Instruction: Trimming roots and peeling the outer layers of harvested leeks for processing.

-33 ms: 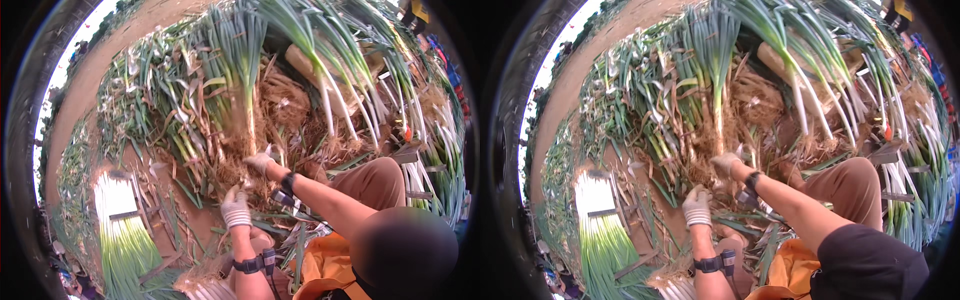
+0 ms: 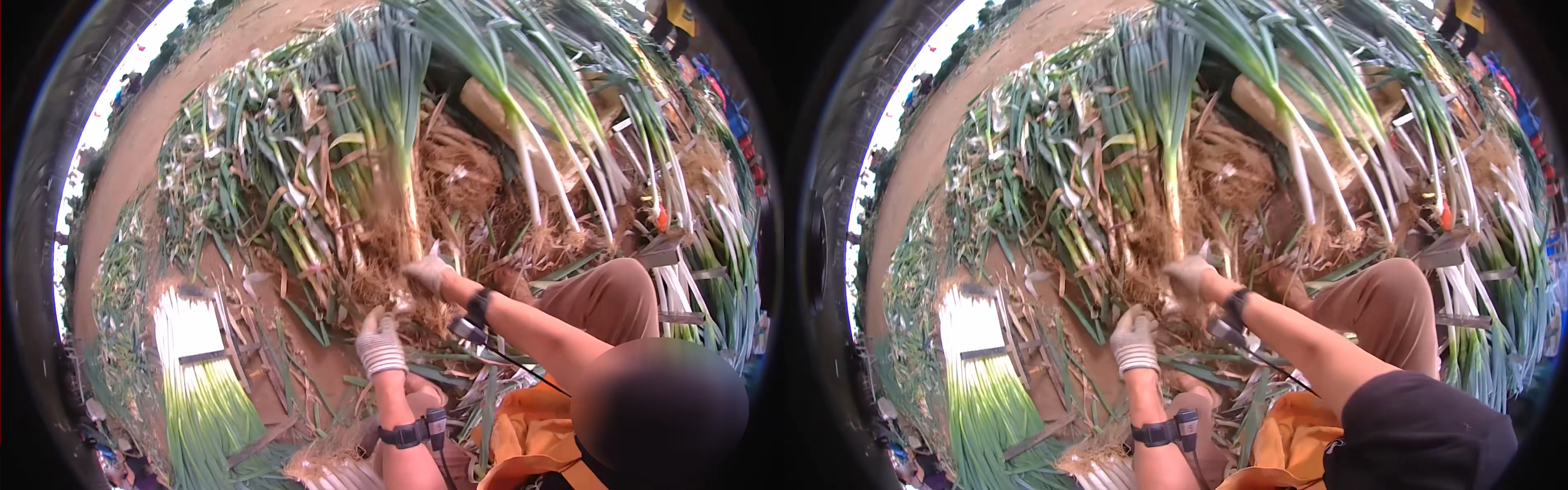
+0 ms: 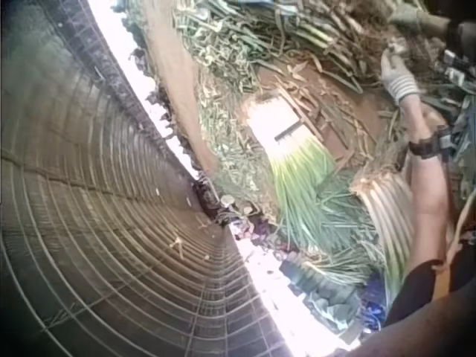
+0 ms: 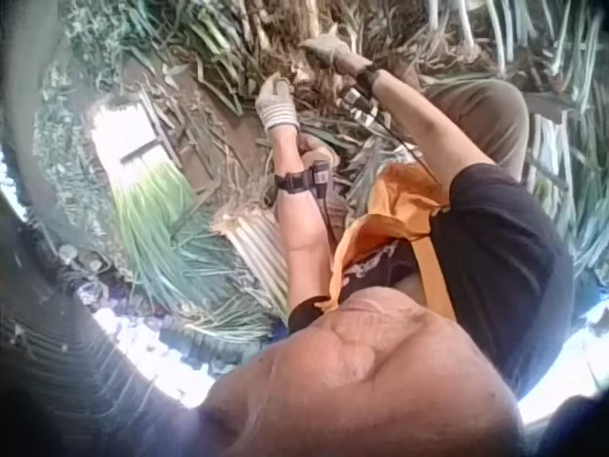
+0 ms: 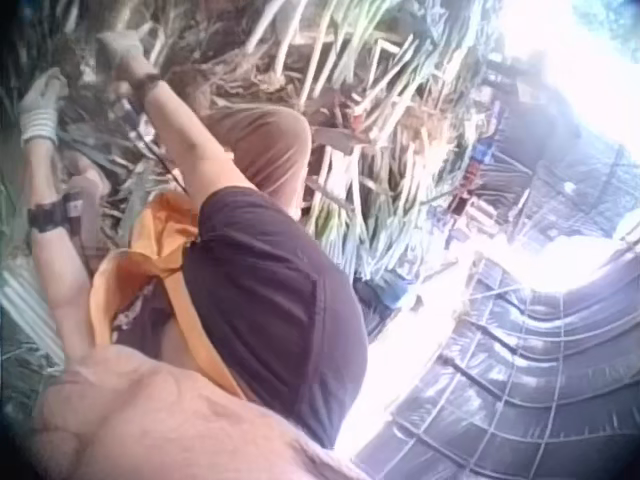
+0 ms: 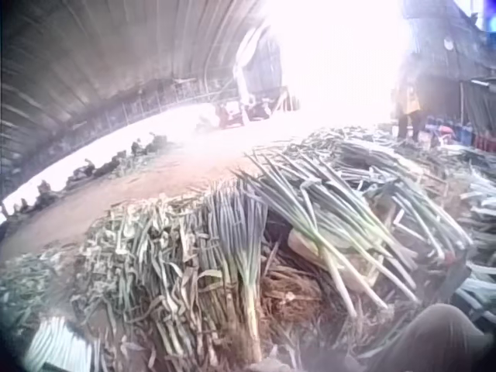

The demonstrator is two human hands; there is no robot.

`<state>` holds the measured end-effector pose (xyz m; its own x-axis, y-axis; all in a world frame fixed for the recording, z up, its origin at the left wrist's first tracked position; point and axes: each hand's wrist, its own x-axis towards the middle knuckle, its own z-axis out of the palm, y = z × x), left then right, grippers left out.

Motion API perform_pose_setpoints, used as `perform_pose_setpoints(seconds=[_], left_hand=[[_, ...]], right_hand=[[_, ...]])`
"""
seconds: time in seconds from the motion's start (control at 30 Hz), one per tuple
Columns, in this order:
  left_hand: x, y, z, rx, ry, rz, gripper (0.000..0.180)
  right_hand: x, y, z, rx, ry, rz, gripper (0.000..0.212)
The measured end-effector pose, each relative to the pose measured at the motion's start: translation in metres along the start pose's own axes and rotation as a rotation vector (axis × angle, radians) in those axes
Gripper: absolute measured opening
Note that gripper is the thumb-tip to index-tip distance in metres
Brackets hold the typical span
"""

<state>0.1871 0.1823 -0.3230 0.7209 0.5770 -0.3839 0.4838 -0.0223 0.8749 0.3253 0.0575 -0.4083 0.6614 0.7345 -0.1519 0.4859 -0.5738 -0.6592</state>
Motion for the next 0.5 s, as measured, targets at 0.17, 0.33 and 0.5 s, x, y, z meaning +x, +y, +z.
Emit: perform_pose_setpoints(seconds=[0.17, 0.33, 0.5], left_hand=[[-0.013, 0.019, 0.023, -0.213, -0.098, -0.135, 0.029], [-0.068, 0.029, 0.075, -0.478, -0.518, -0.475, 0.032], [-0.113, -0.022, 0.117, -0.851, -0.522, -0.492, 0.032]], right_hand=[[-0.141, -0.054, -0.033, 0.429, -0.310, 0.428, 0.022], [-0.286, -0.127, -0.038, 0.775, -0.268, 0.496, 0.033], [-0.335, -0.127, -0.079, 1.005, -0.509, 0.580, 0.026]])
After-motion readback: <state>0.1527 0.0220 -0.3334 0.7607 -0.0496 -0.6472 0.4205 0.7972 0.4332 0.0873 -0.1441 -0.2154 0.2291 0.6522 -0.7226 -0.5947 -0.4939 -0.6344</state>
